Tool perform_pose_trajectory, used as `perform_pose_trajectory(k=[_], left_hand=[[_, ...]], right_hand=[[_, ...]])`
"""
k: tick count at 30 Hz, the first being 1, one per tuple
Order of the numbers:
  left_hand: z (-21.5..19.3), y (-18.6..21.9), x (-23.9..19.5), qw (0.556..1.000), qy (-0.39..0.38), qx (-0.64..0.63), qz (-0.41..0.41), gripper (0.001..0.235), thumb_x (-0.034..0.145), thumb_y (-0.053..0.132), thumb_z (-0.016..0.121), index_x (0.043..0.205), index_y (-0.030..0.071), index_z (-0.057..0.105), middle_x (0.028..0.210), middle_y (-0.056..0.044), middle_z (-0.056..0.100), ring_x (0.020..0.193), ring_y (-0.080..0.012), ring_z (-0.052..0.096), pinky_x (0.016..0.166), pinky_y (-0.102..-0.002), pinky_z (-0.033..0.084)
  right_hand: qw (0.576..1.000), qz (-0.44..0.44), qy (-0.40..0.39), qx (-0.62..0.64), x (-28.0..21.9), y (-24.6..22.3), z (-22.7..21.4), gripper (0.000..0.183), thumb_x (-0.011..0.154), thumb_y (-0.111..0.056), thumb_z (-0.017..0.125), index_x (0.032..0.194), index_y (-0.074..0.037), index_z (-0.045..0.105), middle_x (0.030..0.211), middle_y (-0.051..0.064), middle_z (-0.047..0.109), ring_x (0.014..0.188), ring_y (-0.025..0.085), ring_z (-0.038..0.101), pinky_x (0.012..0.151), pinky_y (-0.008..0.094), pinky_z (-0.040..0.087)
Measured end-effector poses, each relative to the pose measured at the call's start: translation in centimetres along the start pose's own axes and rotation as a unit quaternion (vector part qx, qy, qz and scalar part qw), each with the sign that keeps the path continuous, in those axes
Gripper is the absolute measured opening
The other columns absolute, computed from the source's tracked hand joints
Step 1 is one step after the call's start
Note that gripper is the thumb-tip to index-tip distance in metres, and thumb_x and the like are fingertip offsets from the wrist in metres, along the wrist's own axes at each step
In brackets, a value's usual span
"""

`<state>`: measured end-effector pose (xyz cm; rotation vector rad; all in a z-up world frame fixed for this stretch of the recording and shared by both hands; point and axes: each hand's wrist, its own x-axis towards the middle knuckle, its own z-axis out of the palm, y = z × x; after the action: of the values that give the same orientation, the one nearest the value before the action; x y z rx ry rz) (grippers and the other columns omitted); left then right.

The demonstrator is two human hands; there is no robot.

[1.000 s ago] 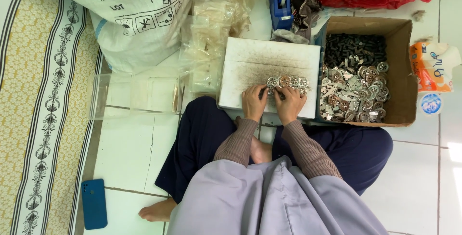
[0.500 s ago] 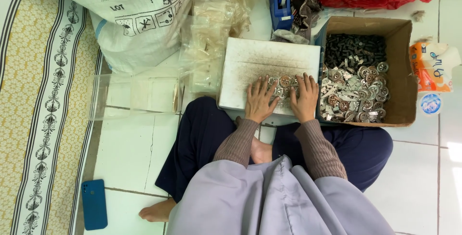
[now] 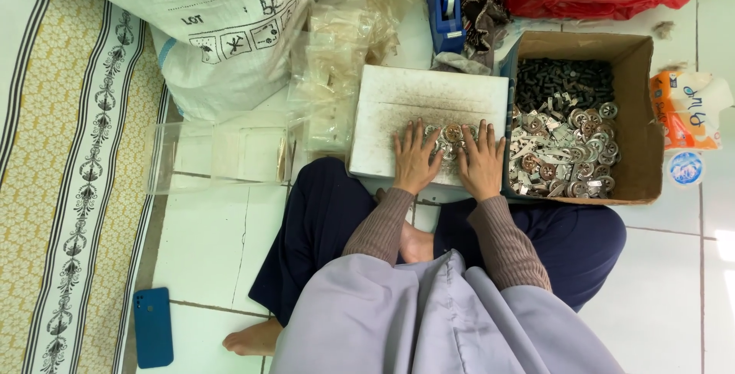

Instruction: The person sits on the floor and picks small metal parts from a cardboard box, placing them onto a white rectangular board. They then gather the parts and place them into a small clear plastic bag.

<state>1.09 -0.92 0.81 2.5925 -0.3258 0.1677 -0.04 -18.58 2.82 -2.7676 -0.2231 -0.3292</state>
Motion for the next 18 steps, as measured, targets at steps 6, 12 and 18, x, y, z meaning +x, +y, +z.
perform_pose_trajectory(k=[6, 12, 18], left_hand=[[0.0, 1.8, 1.3, 0.998, -0.046, 0.048, 0.007, 0.051, 0.109, 0.044, 0.035, 0.155, 0.026, 0.045, 0.165, -0.02, 0.034, 0.155, -0.0377, 0.029, 0.122, -0.067, 0.013], [-0.1, 2.0, 1.1, 0.999, -0.044, 0.026, -0.012, 0.052, 0.109, 0.045, 0.035, 0.155, 0.024, 0.046, 0.164, -0.021, 0.034, 0.154, -0.037, 0.03, 0.124, -0.063, 0.015], [-0.3, 2.1, 0.8, 0.999, -0.038, 0.03, -0.002, 0.053, 0.11, 0.046, 0.034, 0.158, 0.023, 0.04, 0.164, -0.021, 0.034, 0.154, -0.0375, 0.031, 0.125, -0.06, 0.017]], right_hand=[[0.999, 0.012, -0.013, -0.03, 0.0, -0.2, 0.2, 0.05, 0.107, -0.042, 0.05, 0.153, -0.026, 0.053, 0.161, 0.021, 0.043, 0.153, 0.039, 0.032, 0.121, 0.064, 0.017], [1.0, 0.014, 0.015, -0.007, -0.2, 0.2, 0.4, 0.05, 0.105, -0.041, 0.056, 0.15, -0.021, 0.056, 0.159, 0.021, 0.045, 0.149, 0.039, 0.038, 0.12, 0.062, 0.023], [1.0, 0.01, -0.009, -0.02, 0.0, 0.1, 0.4, 0.055, 0.106, -0.04, 0.053, 0.156, -0.019, 0.048, 0.157, 0.024, 0.045, 0.149, 0.041, 0.038, 0.121, 0.061, 0.024]])
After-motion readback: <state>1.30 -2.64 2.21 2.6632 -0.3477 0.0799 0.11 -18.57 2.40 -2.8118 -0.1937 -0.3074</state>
